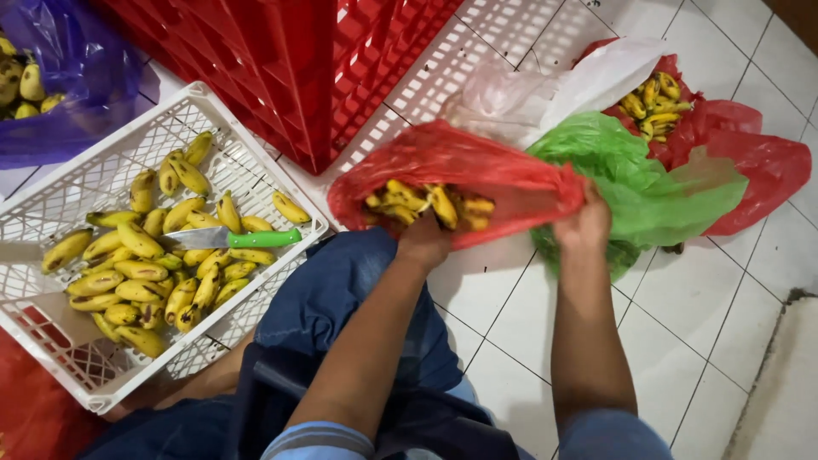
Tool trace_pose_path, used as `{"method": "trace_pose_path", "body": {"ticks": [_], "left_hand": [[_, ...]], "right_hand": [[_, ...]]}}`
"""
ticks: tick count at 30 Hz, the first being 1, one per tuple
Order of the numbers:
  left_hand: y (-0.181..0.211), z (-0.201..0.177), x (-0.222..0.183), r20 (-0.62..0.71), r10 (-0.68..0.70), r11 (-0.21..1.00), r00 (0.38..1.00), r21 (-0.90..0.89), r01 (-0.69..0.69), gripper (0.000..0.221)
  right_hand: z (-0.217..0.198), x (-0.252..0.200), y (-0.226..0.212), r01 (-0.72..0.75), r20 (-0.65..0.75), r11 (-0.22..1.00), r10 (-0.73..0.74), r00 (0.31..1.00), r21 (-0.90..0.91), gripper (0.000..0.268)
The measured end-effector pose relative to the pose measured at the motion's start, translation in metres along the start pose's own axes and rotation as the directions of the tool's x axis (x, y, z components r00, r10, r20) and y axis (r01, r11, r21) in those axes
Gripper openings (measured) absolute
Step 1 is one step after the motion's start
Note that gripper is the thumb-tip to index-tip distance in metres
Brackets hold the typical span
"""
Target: The person is sitting on the floor, taking banana bunches from plastic bags, separating the bananas using their hands and a knife, and placing them into a white plastic crate.
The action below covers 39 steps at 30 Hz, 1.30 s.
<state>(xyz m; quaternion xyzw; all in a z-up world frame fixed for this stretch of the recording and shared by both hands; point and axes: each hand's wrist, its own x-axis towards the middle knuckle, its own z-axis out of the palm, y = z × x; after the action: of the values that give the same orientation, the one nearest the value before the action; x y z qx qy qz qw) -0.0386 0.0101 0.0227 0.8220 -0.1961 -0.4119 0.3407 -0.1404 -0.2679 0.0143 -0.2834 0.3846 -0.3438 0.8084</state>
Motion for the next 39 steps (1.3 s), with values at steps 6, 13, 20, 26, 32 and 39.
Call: {"method": "trace_pose_path", "body": {"ticks": [6,13,20,26,32,39], "left_hand": [[-0.057,0.084,0.055,-0.006,0.164,0.835,0.986,0.533,-0.136,0.042],[-0.053,0.078,0.007,-0.084,0.429,0.639,0.900,0.732,-0.236,0.007],[-0.049,0.030,-0.092,-0.161,0.746,0.599,0.646,0.585,-0.546,0.015],[-0.084,-0.011,-0.160,-0.344,0.634,0.760,0.692,0.117,-0.639,0.022],[-0.195,-0.083,-0.251,-0.607,0.404,0.849,0.684,-0.030,-0.528,0.030],[-0.366,-0.151,-0.390,-0.952,0.277,0.903,0.134,0.305,0.301,0.019]], "right_hand": [[-0.043,-0.024,0.009,0.273,-0.043,0.814,-0.342,0.939,-0.512,0.004],[0.029,-0.078,0.026,0.414,0.220,0.656,-0.361,0.906,-0.631,0.013],[0.048,-0.084,0.051,0.714,0.632,0.192,-0.351,0.691,-0.673,0.020],[0.058,-0.108,0.111,0.836,0.803,-0.025,-0.294,0.519,-0.549,0.010],[0.117,-0.206,0.173,0.945,0.940,0.037,-0.099,0.326,-0.324,0.030],[0.133,-0.249,0.256,0.979,0.969,0.003,0.145,0.201,-0.204,0.026]]}}
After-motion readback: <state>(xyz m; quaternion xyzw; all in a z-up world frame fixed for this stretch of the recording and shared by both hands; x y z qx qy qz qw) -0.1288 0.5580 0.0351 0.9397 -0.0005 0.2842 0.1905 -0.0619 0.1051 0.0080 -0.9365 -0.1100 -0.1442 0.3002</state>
